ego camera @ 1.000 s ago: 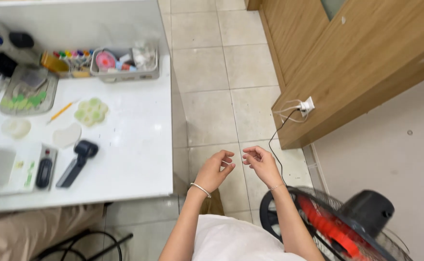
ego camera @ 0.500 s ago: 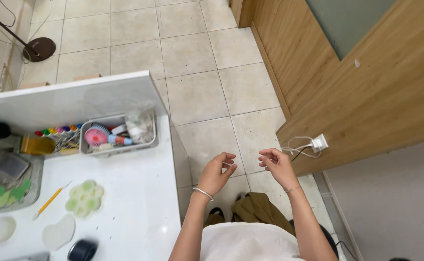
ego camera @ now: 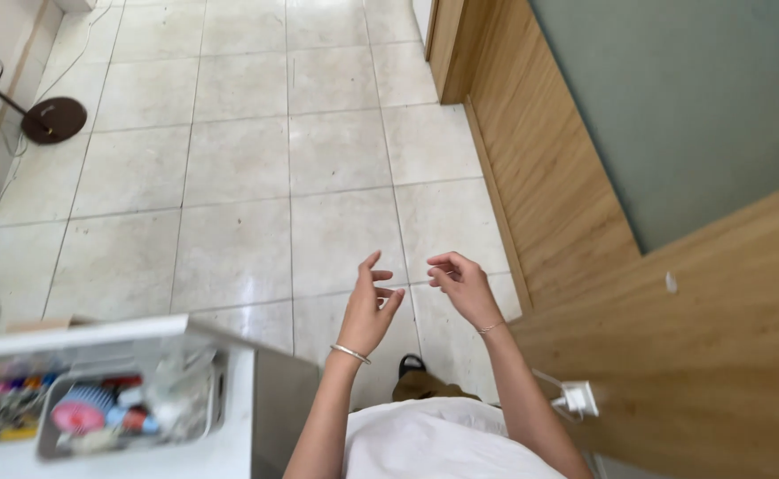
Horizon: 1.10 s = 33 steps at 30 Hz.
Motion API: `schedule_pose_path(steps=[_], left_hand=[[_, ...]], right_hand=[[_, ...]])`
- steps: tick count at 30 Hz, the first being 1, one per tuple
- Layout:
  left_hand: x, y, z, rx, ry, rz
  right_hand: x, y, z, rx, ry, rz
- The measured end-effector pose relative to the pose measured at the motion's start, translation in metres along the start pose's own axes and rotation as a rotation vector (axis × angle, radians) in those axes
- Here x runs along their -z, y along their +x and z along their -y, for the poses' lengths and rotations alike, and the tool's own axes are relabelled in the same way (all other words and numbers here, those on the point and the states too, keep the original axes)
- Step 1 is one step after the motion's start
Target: Picking up decorative flower-shaped candles from a shelf and placing them on a production desk.
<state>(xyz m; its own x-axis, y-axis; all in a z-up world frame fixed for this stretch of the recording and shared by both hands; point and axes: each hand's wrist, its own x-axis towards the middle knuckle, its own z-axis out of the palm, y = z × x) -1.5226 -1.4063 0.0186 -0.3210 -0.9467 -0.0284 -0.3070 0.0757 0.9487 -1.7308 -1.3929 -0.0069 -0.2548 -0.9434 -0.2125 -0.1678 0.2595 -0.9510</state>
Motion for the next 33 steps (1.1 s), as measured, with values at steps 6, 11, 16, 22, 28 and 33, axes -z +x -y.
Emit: schedule_pose_path(steps=[6, 11, 16, 22, 28, 33], left_hand=[[-0.016, 0.122, -0.002, 0.052, -0.029, -0.075], [-0.007, 0.216, 0.011, 0.112, -0.038, -0.054], [0.014, 0.335, 0.024, 0.100, -0.047, -0.034], [0.066, 0.499, 0.022, 0.039, -0.074, 0.019], [0.122, 0.638, 0.026, 0.009, -0.035, 0.027], [0.147, 0.719, 0.044, 0.047, -0.011, 0.008]], right_hand=[[0.025, 0.121, 0.035, 0.021, -0.007, 0.075], [0.034, 0.212, 0.040, -0.043, 0.010, 0.040], [0.033, 0.323, 0.042, -0.059, 0.048, -0.023], [0.020, 0.474, 0.076, -0.004, 0.133, -0.107], [0.002, 0.605, 0.116, -0.005, 0.163, -0.181], [-0.014, 0.697, 0.128, -0.024, 0.154, -0.148]])
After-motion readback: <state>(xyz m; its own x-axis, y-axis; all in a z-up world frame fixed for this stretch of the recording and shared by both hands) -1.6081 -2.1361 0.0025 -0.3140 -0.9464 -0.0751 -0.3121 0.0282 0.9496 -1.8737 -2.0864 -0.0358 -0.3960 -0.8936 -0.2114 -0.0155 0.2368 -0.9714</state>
